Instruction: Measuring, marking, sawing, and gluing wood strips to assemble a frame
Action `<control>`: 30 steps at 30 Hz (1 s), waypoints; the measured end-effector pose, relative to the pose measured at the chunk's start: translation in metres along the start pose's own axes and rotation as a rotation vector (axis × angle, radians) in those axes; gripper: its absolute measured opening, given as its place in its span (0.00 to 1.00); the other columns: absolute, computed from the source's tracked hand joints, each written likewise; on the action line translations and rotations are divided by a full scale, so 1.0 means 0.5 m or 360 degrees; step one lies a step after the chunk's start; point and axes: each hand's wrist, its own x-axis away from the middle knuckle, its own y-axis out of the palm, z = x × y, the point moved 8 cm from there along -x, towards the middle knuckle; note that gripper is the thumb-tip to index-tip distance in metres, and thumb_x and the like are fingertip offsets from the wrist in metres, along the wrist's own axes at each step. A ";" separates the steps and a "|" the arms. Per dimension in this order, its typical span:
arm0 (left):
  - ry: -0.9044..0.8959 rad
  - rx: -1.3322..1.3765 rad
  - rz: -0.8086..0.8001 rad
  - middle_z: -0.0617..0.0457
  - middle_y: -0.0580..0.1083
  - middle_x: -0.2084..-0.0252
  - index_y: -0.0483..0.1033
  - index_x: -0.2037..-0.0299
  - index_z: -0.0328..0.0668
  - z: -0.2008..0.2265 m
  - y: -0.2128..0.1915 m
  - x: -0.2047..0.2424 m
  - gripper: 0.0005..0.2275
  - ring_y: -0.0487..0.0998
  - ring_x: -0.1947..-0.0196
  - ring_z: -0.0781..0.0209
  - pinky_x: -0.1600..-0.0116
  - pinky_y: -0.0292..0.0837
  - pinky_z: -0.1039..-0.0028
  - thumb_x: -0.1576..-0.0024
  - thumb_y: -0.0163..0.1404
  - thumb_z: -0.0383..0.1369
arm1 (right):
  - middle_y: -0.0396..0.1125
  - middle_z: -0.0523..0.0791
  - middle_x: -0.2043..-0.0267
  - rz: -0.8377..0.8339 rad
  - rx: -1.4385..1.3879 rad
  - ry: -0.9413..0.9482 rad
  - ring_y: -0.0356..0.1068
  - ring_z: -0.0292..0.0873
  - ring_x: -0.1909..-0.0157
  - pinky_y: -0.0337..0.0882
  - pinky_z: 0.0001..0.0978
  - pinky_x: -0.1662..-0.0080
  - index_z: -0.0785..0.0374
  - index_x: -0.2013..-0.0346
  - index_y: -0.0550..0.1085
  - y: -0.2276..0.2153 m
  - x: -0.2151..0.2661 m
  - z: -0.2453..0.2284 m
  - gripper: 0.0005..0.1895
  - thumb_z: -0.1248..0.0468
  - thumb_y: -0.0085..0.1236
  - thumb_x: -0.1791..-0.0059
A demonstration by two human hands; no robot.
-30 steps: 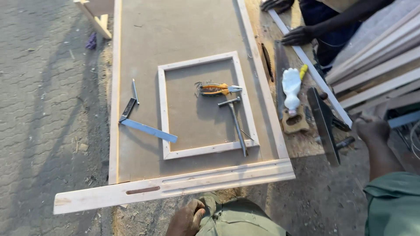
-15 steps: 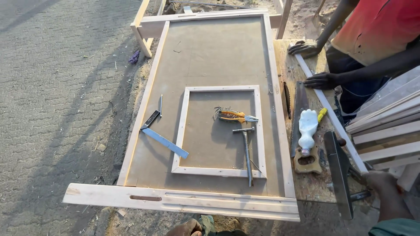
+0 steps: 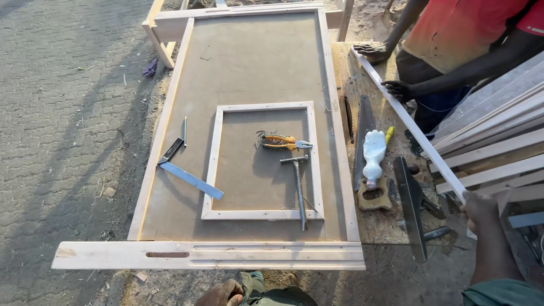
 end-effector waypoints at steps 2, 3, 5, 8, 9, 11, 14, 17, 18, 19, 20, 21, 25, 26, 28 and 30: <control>0.0041 0.0010 -0.0032 0.69 0.65 0.72 0.64 0.64 0.69 0.000 0.011 -0.009 0.07 0.64 0.71 0.75 0.64 0.56 0.80 0.49 0.36 0.49 | 0.52 0.46 0.80 -0.0268 -0.0116 0.0076 0.47 0.38 0.82 0.48 0.33 0.80 0.69 0.66 0.67 0.012 0.118 -0.085 0.19 0.53 0.46 0.51; 0.0079 0.0027 -0.0057 0.68 0.65 0.72 0.63 0.64 0.68 0.000 0.018 -0.012 0.08 0.64 0.72 0.73 0.64 0.56 0.79 0.48 0.36 0.49 | 0.43 0.39 0.85 -0.0543 -0.0237 0.0141 0.40 0.34 0.83 0.44 0.29 0.78 0.63 0.66 0.68 0.032 0.184 -0.127 0.23 0.44 0.43 0.51; 0.0100 -0.0025 -0.0078 0.69 0.66 0.70 0.63 0.64 0.69 -0.002 0.035 -0.036 0.07 0.65 0.70 0.74 0.63 0.57 0.80 0.49 0.38 0.49 | 0.42 0.36 0.86 -0.0833 -0.0541 0.0216 0.37 0.31 0.85 0.43 0.26 0.79 0.60 0.69 0.62 0.070 0.219 -0.119 0.21 0.44 0.41 0.51; 0.0123 -0.0023 -0.0067 0.73 0.67 0.69 0.64 0.66 0.70 0.008 0.025 -0.040 0.07 0.66 0.69 0.77 0.63 0.57 0.83 0.51 0.38 0.50 | 0.42 0.34 0.87 -0.1013 -0.0893 0.0323 0.37 0.29 0.87 0.43 0.22 0.81 0.57 0.72 0.56 0.115 0.372 -0.179 0.18 0.46 0.37 0.51; 0.0128 0.0028 -0.0059 0.75 0.67 0.70 0.65 0.66 0.71 0.013 0.021 -0.036 0.09 0.66 0.69 0.80 0.63 0.56 0.84 0.52 0.37 0.52 | 0.43 0.35 0.86 -0.0890 -0.0927 0.0375 0.39 0.30 0.86 0.44 0.21 0.81 0.58 0.71 0.56 0.115 0.433 -0.199 0.17 0.48 0.35 0.49; 0.0119 0.0137 -0.0089 0.76 0.68 0.70 0.66 0.67 0.69 0.039 -0.020 0.002 0.08 0.66 0.68 0.83 0.62 0.56 0.87 0.51 0.38 0.50 | 0.44 0.36 0.87 -0.0841 -0.1044 0.0385 0.41 0.32 0.86 0.46 0.23 0.80 0.60 0.71 0.57 0.152 0.511 -0.173 0.18 0.49 0.34 0.49; 0.0140 0.0165 -0.0185 0.70 0.65 0.71 0.64 0.66 0.66 0.039 -0.005 0.000 0.07 0.63 0.72 0.77 0.63 0.54 0.80 0.48 0.36 0.48 | 0.41 0.35 0.88 -0.0876 -0.1365 0.0498 0.39 0.32 0.86 0.46 0.23 0.79 0.60 0.73 0.55 0.216 0.644 -0.136 0.18 0.49 0.36 0.50; 0.0284 0.0105 -0.0184 0.62 0.65 0.72 0.64 0.65 0.60 0.046 -0.019 0.019 0.06 0.62 0.75 0.68 0.68 0.54 0.74 0.46 0.36 0.43 | 0.46 0.38 0.87 -0.1156 -0.1606 0.0616 0.45 0.36 0.83 0.51 0.28 0.74 0.63 0.72 0.56 0.281 0.805 -0.137 0.19 0.49 0.38 0.53; 0.0419 0.0139 -0.0114 0.59 0.68 0.72 0.65 0.66 0.55 0.065 -0.044 0.028 0.06 0.64 0.73 0.67 0.69 0.56 0.76 0.47 0.37 0.39 | 0.53 0.43 0.85 -0.1354 -0.1626 0.0604 0.53 0.41 0.80 0.58 0.35 0.69 0.68 0.69 0.61 0.303 0.860 -0.153 0.21 0.49 0.37 0.53; 0.0415 0.0139 -0.0121 0.59 0.68 0.72 0.65 0.66 0.55 0.061 -0.051 0.027 0.06 0.64 0.73 0.67 0.69 0.56 0.76 0.47 0.37 0.39 | 0.53 0.43 0.85 -0.1351 -0.1624 0.0612 0.53 0.41 0.80 0.58 0.35 0.69 0.68 0.69 0.61 0.321 0.895 -0.168 0.21 0.49 0.37 0.53; 0.0488 0.0420 -0.0074 0.58 0.69 0.72 0.66 0.68 0.50 0.067 -0.067 0.027 0.06 0.67 0.73 0.67 0.69 0.62 0.79 0.47 0.37 0.38 | 0.53 0.44 0.81 -0.1440 -0.1620 0.0746 0.54 0.40 0.79 0.59 0.31 0.71 0.65 0.68 0.60 0.343 0.939 -0.178 0.15 0.55 0.42 0.56; 0.0558 0.0704 -0.0028 0.56 0.70 0.72 0.67 0.69 0.45 0.069 -0.085 0.026 0.08 0.70 0.72 0.67 0.68 0.69 0.81 0.46 0.37 0.36 | 0.54 0.45 0.78 -0.1528 -0.1616 0.0881 0.55 0.39 0.78 0.60 0.28 0.73 0.62 0.67 0.59 0.365 0.985 -0.190 0.12 0.60 0.47 0.59; 0.0551 0.1055 0.0246 0.55 0.74 0.70 0.69 0.68 0.44 0.105 -0.237 0.066 0.16 0.71 0.74 0.67 0.68 0.69 0.79 0.51 0.33 0.46 | 0.59 0.45 0.83 -0.1597 -0.1354 0.0465 0.57 0.40 0.81 0.57 0.31 0.74 0.62 0.65 0.59 0.433 1.067 -0.212 0.14 0.61 0.50 0.60; 0.0568 0.1180 0.0267 0.52 0.73 0.66 0.67 0.63 0.43 0.109 -0.264 0.069 0.20 0.72 0.69 0.65 0.63 0.69 0.77 0.53 0.33 0.48 | 0.59 0.45 0.82 -0.1673 -0.1317 0.0322 0.57 0.39 0.80 0.58 0.29 0.74 0.63 0.65 0.60 0.448 1.101 -0.228 0.12 0.63 0.49 0.59; 0.0591 0.1318 0.0285 0.50 0.71 0.63 0.66 0.58 0.41 0.116 -0.317 0.083 0.25 0.73 0.63 0.63 0.57 0.68 0.76 0.56 0.32 0.51 | 0.59 0.45 0.81 -0.1748 -0.1264 0.0174 0.56 0.38 0.79 0.58 0.26 0.74 0.65 0.66 0.61 0.479 1.170 -0.269 0.09 0.66 0.48 0.58; 0.0509 0.1756 0.0333 0.46 0.71 0.71 0.64 0.60 0.37 0.097 -0.372 0.105 0.24 0.70 0.75 0.61 0.65 0.66 0.76 0.56 0.34 0.50 | 0.60 0.51 0.73 -0.2212 -0.1165 0.0055 0.65 0.45 0.75 0.67 0.30 0.72 0.69 0.64 0.59 0.526 1.289 -0.334 0.14 0.66 0.50 0.58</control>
